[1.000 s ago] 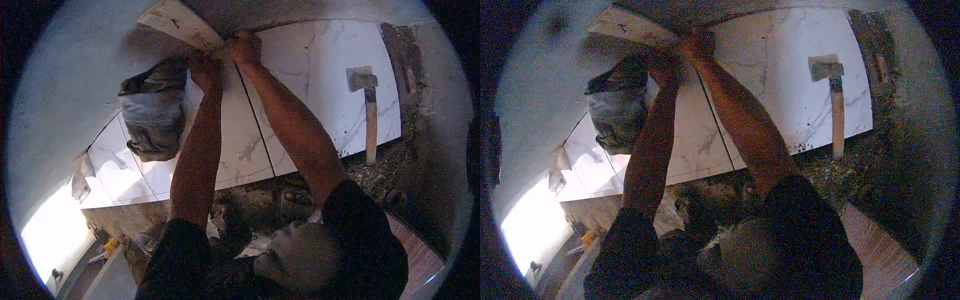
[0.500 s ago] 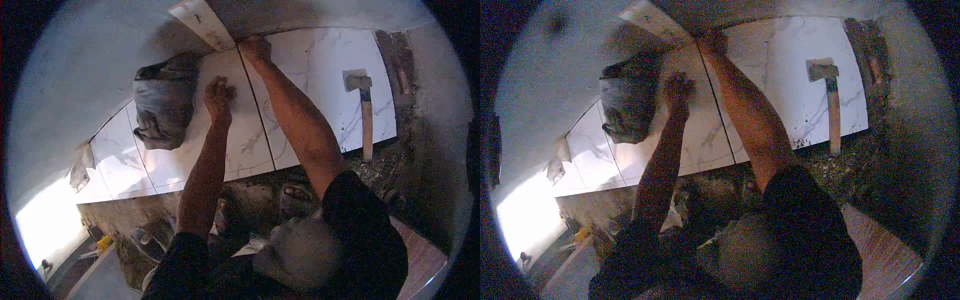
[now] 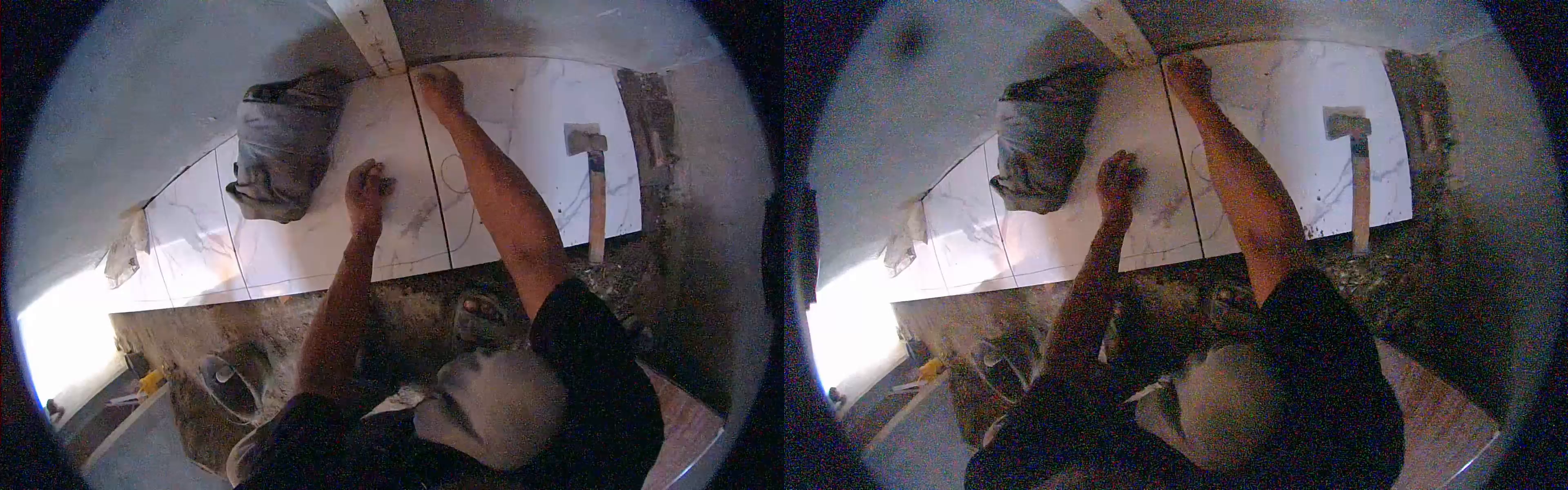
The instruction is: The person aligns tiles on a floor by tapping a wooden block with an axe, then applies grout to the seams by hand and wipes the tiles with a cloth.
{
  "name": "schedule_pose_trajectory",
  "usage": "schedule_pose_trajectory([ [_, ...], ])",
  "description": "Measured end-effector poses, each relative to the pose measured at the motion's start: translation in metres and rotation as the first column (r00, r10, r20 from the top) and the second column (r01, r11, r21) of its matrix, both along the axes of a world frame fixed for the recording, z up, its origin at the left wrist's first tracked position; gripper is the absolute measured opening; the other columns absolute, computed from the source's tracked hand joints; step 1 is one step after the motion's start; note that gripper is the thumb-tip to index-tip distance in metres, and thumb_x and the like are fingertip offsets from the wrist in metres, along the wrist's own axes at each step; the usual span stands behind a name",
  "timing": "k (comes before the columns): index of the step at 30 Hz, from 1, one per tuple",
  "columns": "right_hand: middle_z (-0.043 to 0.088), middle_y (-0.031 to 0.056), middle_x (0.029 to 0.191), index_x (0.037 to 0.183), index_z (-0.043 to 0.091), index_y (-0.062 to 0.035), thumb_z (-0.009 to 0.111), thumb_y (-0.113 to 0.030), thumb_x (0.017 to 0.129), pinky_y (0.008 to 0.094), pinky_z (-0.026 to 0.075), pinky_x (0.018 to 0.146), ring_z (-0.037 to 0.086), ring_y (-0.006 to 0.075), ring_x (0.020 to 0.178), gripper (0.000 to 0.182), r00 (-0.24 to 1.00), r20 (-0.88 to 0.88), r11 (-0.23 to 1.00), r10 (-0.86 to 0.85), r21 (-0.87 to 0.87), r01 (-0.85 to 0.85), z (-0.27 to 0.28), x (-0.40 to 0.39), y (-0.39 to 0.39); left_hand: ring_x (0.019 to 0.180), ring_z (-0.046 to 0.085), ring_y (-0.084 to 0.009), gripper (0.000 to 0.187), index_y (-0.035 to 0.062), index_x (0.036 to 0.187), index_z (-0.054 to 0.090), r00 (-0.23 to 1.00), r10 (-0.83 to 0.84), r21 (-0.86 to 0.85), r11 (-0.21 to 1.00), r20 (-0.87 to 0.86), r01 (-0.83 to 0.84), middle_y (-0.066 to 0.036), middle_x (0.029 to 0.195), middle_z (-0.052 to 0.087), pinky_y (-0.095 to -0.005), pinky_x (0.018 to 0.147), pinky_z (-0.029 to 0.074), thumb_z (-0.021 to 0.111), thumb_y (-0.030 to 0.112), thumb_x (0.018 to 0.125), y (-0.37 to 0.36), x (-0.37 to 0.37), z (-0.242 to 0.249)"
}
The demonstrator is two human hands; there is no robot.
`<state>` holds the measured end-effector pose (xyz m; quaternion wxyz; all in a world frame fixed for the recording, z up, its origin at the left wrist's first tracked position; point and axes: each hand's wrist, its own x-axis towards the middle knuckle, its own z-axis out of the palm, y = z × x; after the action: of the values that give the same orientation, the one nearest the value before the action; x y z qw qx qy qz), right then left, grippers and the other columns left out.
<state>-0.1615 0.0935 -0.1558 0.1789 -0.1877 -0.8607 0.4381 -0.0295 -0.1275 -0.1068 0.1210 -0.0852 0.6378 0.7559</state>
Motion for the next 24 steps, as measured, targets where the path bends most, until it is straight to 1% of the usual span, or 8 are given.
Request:
schedule_pose_trajectory([
  [5,0.060,0.0131,0.073,0.085,0.058,-0.0018,0.056,-0.023,0.079,0.0382,0.045,0.065,0.057,0.0245,0.069,0.022,0.996,-0.016,0.991,0.084,0.105,-0.081,0.004,0.033,-0.003,0.093,0.057,-0.0218,0.030,0.0030,0.110,0.053,0.994,-0.104,-0.087,0.991,-0.031,0.101,-0.009,0.105,0.056,-0.0330,0.076,0.051,0.058,0.016,0.083,-0.003,0.001,0.004],
  [8,0.059,0.0117,0.074,0.084,0.058,-0.0013,0.055,-0.024,0.080,0.0380,0.045,0.067,0.055,0.0218,0.070,0.023,0.996,0.046,0.976,0.071,-0.207,-0.060,-0.002,0.055,-0.007,0.097,0.056,-0.0234,0.028,0.0019,0.109,0.055,0.997,-0.075,0.015,0.997,0.027,0.074,-0.011,0.106,0.057,-0.0352,0.077,0.050,0.056,0.015,0.084,-0.002,-0.003,-0.010],
  [10,0.058,0.0109,0.071,0.085,0.057,-0.0012,0.054,-0.024,0.082,0.0365,0.044,0.066,0.055,0.0206,0.068,0.024,0.998,-0.007,0.988,0.055,-0.146,-0.056,0.004,0.076,-0.013,0.098,0.055,-0.0245,0.028,0.0007,0.108,0.055,0.995,-0.066,0.082,0.995,0.071,0.060,-0.013,0.106,0.057,-0.0366,0.077,0.050,0.055,0.017,0.085,0.004,-0.017,-0.015],
  [12,0.058,0.0100,0.071,0.085,0.057,-0.0009,0.053,-0.025,0.082,0.0354,0.044,0.066,0.055,0.0197,0.068,0.024,0.996,0.048,0.979,0.073,-0.193,-0.062,0.012,0.100,-0.017,0.076,0.060,-0.0250,0.032,-0.0032,0.111,0.050,0.819,-0.382,-0.669,0.743,-0.428,-0.002,-0.017,0.093,0.059,-0.0359,0.068,0.049,0.055,0.017,0.086,0.023,-0.039,-0.014],
  [15,0.058,0.0082,0.072,0.086,0.057,-0.0009,0.053,-0.026,0.083,0.0335,0.044,0.065,0.054,0.0179,0.067,0.025,0.988,0.125,0.953,0.087,-0.300,-0.046,0.033,0.138,-0.021,0.079,0.058,-0.0329,0.036,-0.0047,0.111,0.049,0.565,-0.501,-0.698,0.688,-0.656,-0.200,-0.021,0.091,0.057,-0.0412,0.071,0.047,0.057,0.019,0.085,0.063,-0.079,-0.007],
  [17,0.058,0.0073,0.073,0.086,0.057,-0.0011,0.053,-0.026,0.083,0.0326,0.043,0.064,0.053,0.0169,0.066,0.025,0.985,0.153,0.933,0.074,-0.360,-0.014,0.040,0.161,-0.026,0.081,0.058,-0.0350,0.037,-0.0046,0.110,0.049,0.660,-0.485,-0.710,0.696,-0.574,-0.107,-0.022,0.091,0.056,-0.0425,0.072,0.047,0.058,0.021,0.084,0.088,-0.097,-0.002],
  [20,0.058,0.0170,0.085,0.088,0.057,-0.0026,0.053,-0.015,0.079,0.0446,0.046,0.069,0.056,0.0341,0.081,0.016,0.994,0.060,0.963,0.096,-0.257,-0.078,0.036,0.186,-0.028,0.083,0.057,-0.0376,0.037,-0.0052,0.106,0.050,0.719,-0.501,-0.755,0.654,-0.481,-0.050,-0.024,0.090,0.056,-0.0445,0.072,0.046,0.058,0.022,0.083,0.111,-0.111,0.004],
  [24,0.056,0.0036,0.074,0.087,0.058,-0.0035,0.055,-0.029,0.084,0.0296,0.042,0.061,0.049,0.0130,0.063,0.026,0.992,-0.021,0.863,0.123,-0.491,-0.117,0.027,0.204,-0.022,0.084,0.056,-0.0391,0.029,-0.0062,0.099,0.054,0.569,-0.727,-0.921,0.343,-0.384,-0.183,-0.024,0.087,0.057,-0.0463,0.074,0.045,0.056,0.018,0.082,0.117,-0.126,-0.022],
])
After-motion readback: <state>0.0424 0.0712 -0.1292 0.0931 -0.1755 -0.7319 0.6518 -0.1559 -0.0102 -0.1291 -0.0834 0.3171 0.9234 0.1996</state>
